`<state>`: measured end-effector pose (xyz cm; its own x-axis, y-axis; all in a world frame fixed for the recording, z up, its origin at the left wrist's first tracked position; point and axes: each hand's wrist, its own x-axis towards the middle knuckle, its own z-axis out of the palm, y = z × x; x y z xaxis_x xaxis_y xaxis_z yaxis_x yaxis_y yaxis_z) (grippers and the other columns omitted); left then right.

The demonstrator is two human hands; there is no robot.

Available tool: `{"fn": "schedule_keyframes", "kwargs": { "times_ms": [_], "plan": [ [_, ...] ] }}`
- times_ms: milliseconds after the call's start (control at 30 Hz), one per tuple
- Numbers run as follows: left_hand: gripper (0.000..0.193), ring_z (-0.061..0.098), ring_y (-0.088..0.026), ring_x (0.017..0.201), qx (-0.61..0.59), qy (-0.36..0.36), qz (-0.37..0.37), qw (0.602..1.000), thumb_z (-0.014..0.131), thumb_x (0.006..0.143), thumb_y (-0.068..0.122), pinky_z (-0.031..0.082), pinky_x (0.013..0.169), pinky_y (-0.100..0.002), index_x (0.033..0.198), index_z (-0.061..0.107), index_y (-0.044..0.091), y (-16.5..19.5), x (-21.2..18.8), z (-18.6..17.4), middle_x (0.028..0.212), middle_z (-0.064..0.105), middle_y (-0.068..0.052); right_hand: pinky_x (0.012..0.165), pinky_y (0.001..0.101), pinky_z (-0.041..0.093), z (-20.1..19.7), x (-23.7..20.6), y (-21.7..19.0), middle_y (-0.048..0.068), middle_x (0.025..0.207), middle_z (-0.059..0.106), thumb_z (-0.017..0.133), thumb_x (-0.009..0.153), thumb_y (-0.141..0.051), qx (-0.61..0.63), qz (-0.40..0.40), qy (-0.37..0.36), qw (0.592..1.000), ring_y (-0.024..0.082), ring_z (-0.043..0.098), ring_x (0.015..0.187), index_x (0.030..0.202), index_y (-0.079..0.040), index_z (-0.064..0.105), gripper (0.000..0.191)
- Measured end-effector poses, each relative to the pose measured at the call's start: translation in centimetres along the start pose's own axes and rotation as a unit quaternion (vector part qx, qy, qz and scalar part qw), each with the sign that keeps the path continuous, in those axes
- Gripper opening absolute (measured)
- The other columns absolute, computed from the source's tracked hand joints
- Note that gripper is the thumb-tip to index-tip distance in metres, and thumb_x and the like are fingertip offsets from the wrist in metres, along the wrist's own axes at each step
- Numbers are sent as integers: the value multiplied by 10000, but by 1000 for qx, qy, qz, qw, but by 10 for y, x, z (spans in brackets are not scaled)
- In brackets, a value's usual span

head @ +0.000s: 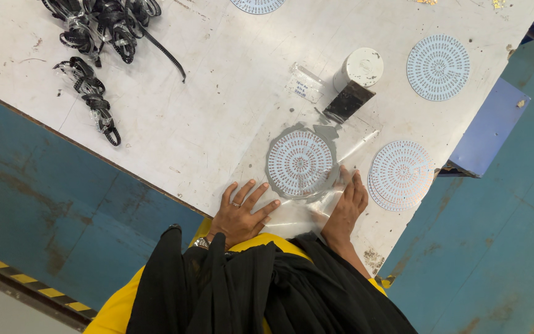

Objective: The person spreads a gray paste onto a circular perforated disc using a small rectangular tool, then places a clear plastic sheet over it and presses down to adhere. The person repeats the spreading and pressing steps on the same disc.

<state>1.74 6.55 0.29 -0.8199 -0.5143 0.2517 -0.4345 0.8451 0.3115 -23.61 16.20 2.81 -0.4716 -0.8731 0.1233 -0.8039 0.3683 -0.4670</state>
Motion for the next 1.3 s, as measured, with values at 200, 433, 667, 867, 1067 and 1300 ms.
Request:
{"fn": "schedule_keyframes", "kwargs": {
  "times_ms": [200, 433, 667, 867, 1067, 1300],
  "plan": [
    [467, 284, -286, 1498, -8, -7, -6, 1000, 645, 980, 465, 231, 1196, -591, 1432, 604, 360, 0, -1, 1, 1585, 405, -56, 1212, 520, 195, -1, 0, 0, 207, 1588, 391, 950, 466, -364, -1, 13, -16, 1000, 371, 271, 1519, 1546, -19, 364, 1277],
    [472, 252, -296, 1503, -8, -8, 6, 1000, 642, 980, 475, 222, 1185, -611, 1435, 603, 354, -2, -2, 5, 1590, 389, -72, 1214, 511, 191, -3, 1, -4, 211, 1583, 380, 929, 448, -255, 0, 21, -20, 1000, 369, 266, 1521, 1559, -37, 367, 1264],
    [472, 251, -300, 1504, -2, -1, 15, 1000, 650, 979, 459, 234, 1175, -609, 1435, 608, 344, -3, -1, 4, 1593, 389, -78, 1223, 521, 200, -1, 2, -1, 165, 1573, 456, 860, 582, -359, -15, -12, 2, 1000, 387, 297, 1524, 1467, 46, 452, 1056],
    [460, 260, -301, 1502, 0, 8, 6, 1000, 658, 980, 445, 254, 1181, -603, 1427, 615, 347, 0, 1, 0, 1596, 386, -71, 1216, 530, 220, 3, 0, 4, 133, 1550, 511, 779, 792, -477, 2, -42, 50, 998, 395, 357, 1511, 1416, 63, 542, 858],
    [464, 274, -281, 1498, -1, 0, -4, 1000, 652, 975, 449, 244, 1192, -587, 1427, 612, 353, 2, 1, 0, 1595, 386, -59, 1218, 523, 233, 5, 1, 5, 126, 1541, 521, 772, 781, -409, -17, -29, 46, 998, 386, 365, 1509, 1378, 37, 581, 770],
    [452, 280, -286, 1493, -16, -8, -6, 1000, 618, 993, 513, 216, 1201, -583, 1407, 635, 332, 1, 0, 1, 1577, 419, -63, 1213, 529, 230, 1, 2, 0, 140, 1541, 519, 774, 771, -330, -18, -25, 40, 999, 390, 363, 1508, 1406, 43, 558, 768]
  ]
}}
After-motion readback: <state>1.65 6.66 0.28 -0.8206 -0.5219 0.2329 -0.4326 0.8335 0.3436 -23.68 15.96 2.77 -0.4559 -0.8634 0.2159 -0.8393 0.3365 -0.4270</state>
